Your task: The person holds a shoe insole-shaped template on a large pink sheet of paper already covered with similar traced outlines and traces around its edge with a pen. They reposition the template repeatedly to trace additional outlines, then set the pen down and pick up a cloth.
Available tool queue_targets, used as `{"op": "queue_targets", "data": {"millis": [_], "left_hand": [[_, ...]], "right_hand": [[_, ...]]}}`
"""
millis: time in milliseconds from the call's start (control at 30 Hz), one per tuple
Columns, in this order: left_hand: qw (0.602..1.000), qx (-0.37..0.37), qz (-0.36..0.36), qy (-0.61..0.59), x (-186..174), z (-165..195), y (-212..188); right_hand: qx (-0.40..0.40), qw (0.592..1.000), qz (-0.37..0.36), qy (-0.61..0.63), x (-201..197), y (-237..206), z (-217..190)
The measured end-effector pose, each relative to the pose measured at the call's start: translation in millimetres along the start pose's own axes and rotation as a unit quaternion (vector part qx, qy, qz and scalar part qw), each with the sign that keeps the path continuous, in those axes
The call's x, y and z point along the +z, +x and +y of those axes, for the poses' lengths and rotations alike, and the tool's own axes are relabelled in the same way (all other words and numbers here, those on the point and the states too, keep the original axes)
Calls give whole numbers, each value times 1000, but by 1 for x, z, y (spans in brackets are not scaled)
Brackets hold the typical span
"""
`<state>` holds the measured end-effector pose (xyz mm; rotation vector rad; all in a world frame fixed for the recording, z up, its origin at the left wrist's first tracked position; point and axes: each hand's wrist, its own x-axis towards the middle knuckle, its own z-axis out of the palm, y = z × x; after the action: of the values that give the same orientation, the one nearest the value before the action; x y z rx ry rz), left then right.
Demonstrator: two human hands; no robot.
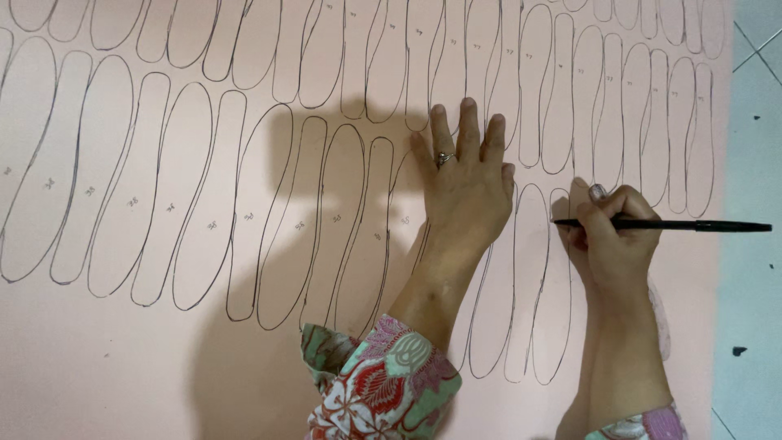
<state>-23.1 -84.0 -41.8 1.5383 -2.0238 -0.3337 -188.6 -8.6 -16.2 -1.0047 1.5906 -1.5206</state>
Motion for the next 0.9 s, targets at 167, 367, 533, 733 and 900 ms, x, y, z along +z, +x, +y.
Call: {"op": "queue_targets", "data": {"millis": [167, 367, 533, 733, 900], "left_hand": [[1000, 1, -1, 5, -2, 1, -1], [1000, 6, 2, 4, 0, -1, 0], [1000, 9, -15, 0, -5, 0, 1], [1000, 5, -27, -5, -8, 2, 6], [999, 28, 12, 13, -3, -1, -2]], "right_hand": [[21, 993, 77, 87, 13, 1, -15], [-98, 971, 201, -83, 8, -2, -24], [-112, 942, 191, -254, -12, -15, -20], [0, 876, 226, -426, -21, -68, -25], [12, 913, 243, -329, -27, -86, -14]]}}
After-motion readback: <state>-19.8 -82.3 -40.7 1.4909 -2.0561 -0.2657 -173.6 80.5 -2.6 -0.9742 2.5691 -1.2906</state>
